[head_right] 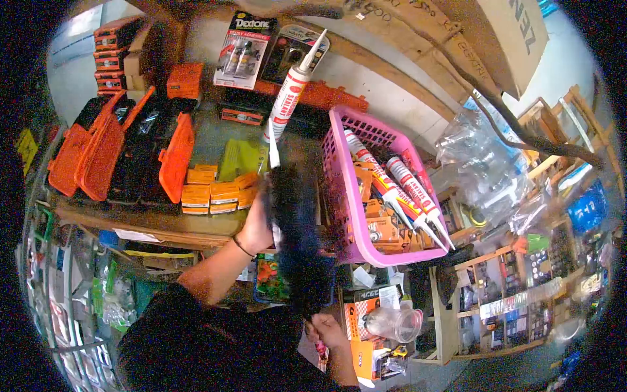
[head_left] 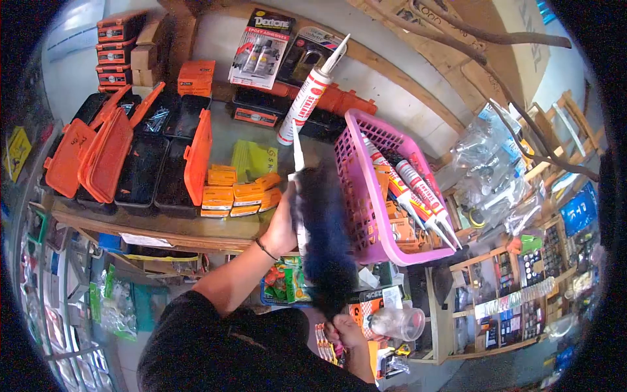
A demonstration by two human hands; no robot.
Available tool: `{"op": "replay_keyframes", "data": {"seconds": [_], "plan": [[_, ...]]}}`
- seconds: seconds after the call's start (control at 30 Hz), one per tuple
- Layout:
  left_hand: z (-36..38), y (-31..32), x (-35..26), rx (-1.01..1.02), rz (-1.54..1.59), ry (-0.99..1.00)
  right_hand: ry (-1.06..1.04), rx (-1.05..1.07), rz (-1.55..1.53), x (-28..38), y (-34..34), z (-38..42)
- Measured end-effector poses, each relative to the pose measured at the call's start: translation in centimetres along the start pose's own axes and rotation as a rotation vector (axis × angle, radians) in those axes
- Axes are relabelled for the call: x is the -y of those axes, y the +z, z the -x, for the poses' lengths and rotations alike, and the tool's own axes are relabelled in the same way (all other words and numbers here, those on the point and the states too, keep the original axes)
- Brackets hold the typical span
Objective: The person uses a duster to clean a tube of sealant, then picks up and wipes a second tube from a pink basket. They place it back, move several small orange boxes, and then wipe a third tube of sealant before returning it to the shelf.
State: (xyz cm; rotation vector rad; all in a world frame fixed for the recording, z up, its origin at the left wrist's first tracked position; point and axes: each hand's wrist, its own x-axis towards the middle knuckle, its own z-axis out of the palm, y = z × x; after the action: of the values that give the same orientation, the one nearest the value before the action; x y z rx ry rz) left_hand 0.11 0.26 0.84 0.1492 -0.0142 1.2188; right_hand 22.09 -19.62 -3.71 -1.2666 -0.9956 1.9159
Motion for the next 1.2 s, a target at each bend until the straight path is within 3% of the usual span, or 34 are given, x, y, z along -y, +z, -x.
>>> {"op": "replay_keyframes", "data": {"seconds": [0.03,0.07,0.13,0.2,0.23,0.27,0.37,0.4,0.47,0.53,0.6,0.67,0.73,0.8,0.87,0.9,0.93,1.0,1.03,1.13,1.17,1.2], "plan": [[-0.3,-2.5,0.2,0.3,0.09,-0.145,0.015,0.01,-0.003,-0.3,-0.2,0.1],[-0.6,-2.9,0.4,0.073,-0.173,-0.024,0.01,0.003,-0.004,-0.2,-0.1,0.3],[-0.7,-2.3,0.3,0.106,-0.078,0.096,-0.041,-0.046,0.022,-0.1,0.4,0.5],[-0.7,-3.1,-0.1,0.311,0.065,-0.038,-0.057,-0.054,-0.089,-0.5,0.8,0.2],[-0.6,-2.8,0.0,0.364,0.069,-0.003,-0.072,-0.055,-0.2,-0.6,0.9,0.2],[-1.2,-4.0,0.5,0.365,0.069,-0.009,-0.075,-0.059,-0.202,-0.6,0.8,0.5],[-3.2,-7.2,1.9,-0.133,-0.476,0.208,-0.031,-0.06,0.104,-0.1,0.1,1.2],[-3.1,-7.7,1.8,-0.133,-0.478,0.212,-0.032,-0.056,0.105,-0.3,-0.1,1.0],[-0.1,-1.1,-0.2,0.142,-0.027,-0.04,-0.108,-0.12,-0.058,-0.9,-0.5,0.8],[0.1,-0.4,0.0,0.062,-0.038,-0.058,-0.068,-0.099,-0.1,-0.6,0.2,0.9],[1.3,2.3,0.1,-0.041,-0.048,-0.147,-0.008,-0.094,0.108,-0.9,0.1,1.1],[0.6,0.9,-0.1,0.009,-0.072,-0.106,-0.052,-0.085,0.109,-0.9,0.5,0.9],[0.1,-0.7,-0.3,0.098,-0.12,-0.026,-0.099,-0.014,-0.294,-1.8,0.6,0.6],[-0.4,-1.3,-0.2,0.063,-0.092,-0.022,-0.101,-0.034,-0.239,-1.8,1.1,0.7],[0.0,-0.1,-0.4,-0.137,0.049,-0.188,0.005,-0.007,-0.001,-1.3,1.5,1.2],[0.6,0.6,-0.4,0.021,0.005,-0.086,-0.04,0.0,0.007,-1.6,1.2,1.2],[0.1,-0.3,-0.5,0.023,0.006,-0.083,-0.041,0.002,0.011,-1.5,1.3,1.1],[-1.1,-3.1,-0.9,0.482,0.113,-0.21,-0.039,0.017,-0.278,-1.4,1.7,0.7],[-0.4,-1.8,-0.4,0.131,-0.032,-0.076,-0.036,0.021,-0.274,-1.5,1.7,0.6],[-4.1,-9.0,1.0,0.229,-0.299,-0.003,-0.004,0.105,-0.078,-1.5,1.7,0.0],[0.0,-2.4,0.0,0.246,-0.299,-0.03,-0.047,0.074,-0.028,-1.3,1.8,0.1],[0.4,-0.9,-0.1,0.243,-0.299,-0.02,-0.089,0.042,0.02,-1.1,2.0,0.0]]}}
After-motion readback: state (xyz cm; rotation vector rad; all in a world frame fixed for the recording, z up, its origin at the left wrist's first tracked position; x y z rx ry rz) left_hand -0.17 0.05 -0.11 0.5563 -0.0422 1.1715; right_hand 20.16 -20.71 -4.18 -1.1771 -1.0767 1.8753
